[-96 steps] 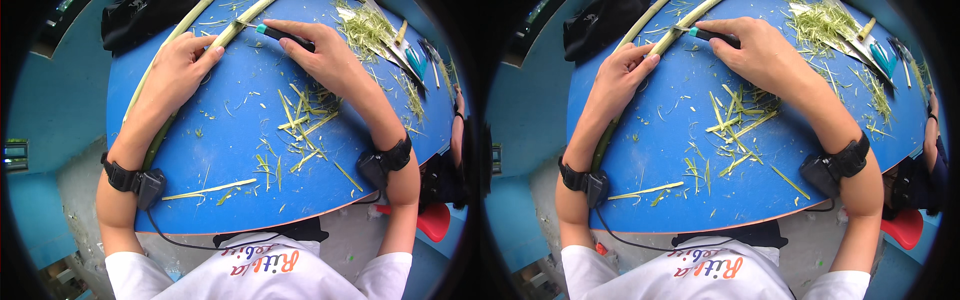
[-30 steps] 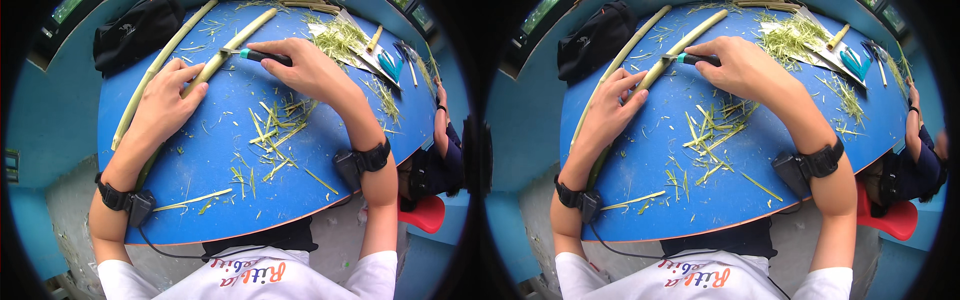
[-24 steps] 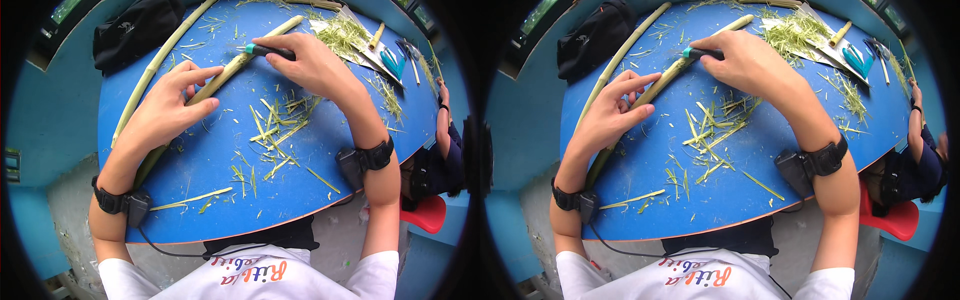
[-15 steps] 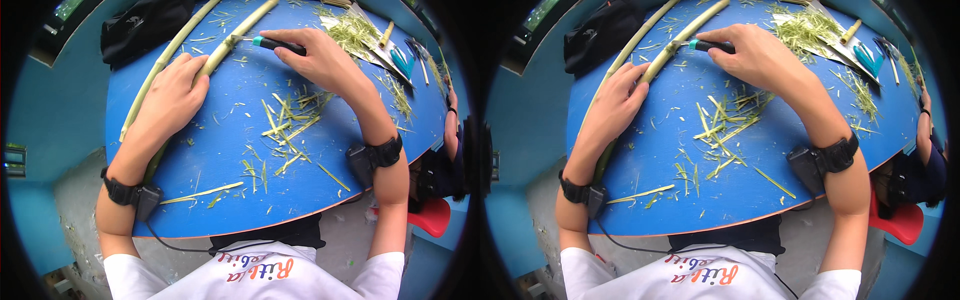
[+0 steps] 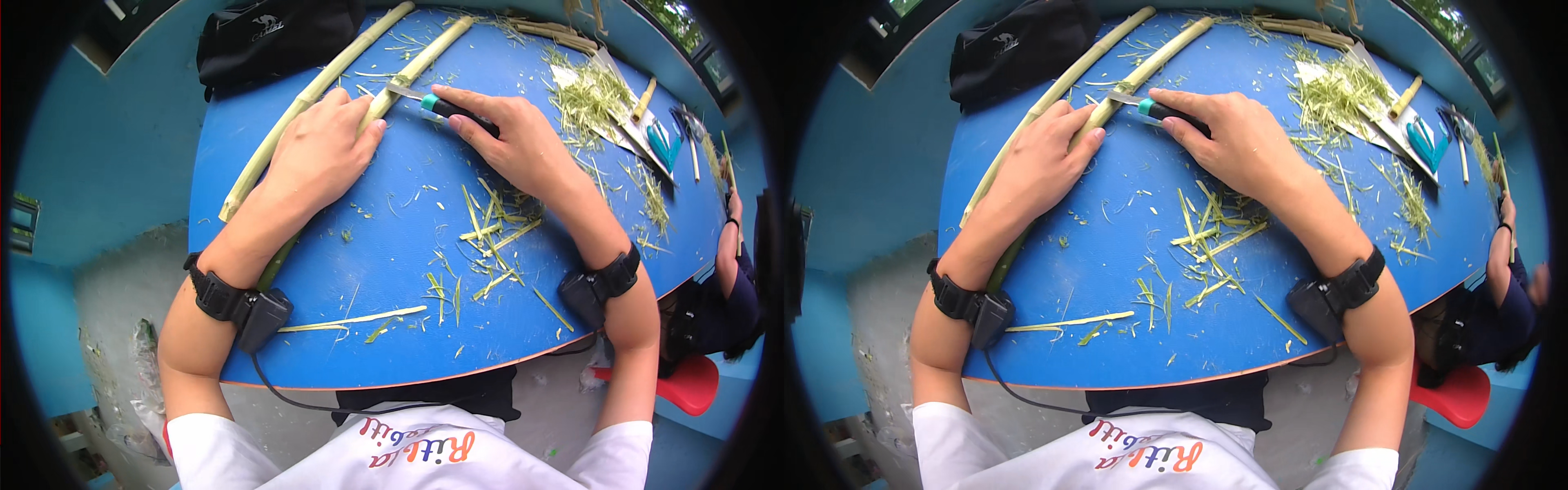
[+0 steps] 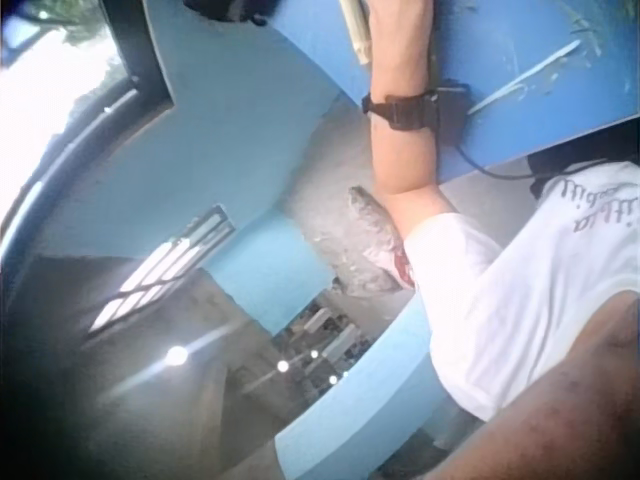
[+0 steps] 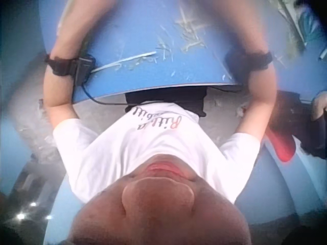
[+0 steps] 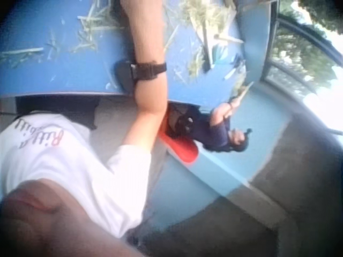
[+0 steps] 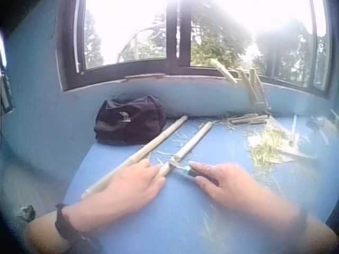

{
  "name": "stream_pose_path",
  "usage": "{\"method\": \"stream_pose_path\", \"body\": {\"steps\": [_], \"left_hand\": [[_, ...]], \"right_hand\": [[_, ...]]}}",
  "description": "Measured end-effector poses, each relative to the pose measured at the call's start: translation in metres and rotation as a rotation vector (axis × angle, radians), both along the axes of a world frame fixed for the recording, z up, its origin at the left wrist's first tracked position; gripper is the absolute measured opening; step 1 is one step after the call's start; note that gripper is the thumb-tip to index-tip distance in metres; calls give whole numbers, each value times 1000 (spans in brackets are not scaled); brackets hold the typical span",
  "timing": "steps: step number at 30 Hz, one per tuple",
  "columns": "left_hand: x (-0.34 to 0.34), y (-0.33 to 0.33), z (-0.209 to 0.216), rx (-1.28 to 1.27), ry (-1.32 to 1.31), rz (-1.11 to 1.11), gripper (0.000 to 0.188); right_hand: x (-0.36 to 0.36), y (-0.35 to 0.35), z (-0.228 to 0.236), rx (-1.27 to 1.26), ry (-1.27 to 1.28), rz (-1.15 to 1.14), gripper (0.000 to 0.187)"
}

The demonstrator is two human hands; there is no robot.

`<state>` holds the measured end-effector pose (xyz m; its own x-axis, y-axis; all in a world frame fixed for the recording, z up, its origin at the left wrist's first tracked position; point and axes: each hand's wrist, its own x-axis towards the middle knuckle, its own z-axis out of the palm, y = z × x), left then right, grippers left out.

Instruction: The person scrapes a bamboo pole with a utility knife while holding it on a table.

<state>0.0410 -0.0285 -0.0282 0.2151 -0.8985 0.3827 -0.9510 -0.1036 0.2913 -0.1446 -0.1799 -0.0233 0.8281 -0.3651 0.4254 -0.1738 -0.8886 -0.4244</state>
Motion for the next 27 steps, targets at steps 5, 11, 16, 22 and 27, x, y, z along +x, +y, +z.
{"method": "stream_pose_path", "body": {"steps": [5,11,16,22,27], "left_hand": [[0,1,-2,-30,-41,-1,25],[-1,1,-6,58,27,27,33],[1,1,-4,5,35,41,28],[3,0,-5,22,51,41,33],[3,-1,-1,82,112,72,34]], "right_hand": [[10,6,7,-65,87,-111,35],[19,-5,3,-55,45,-87,35],[23,-5,3,-58,89,-132,35],[23,-9,2,-97,65,-149,35],[11,-3,7,-42,100,-111,35]]}}
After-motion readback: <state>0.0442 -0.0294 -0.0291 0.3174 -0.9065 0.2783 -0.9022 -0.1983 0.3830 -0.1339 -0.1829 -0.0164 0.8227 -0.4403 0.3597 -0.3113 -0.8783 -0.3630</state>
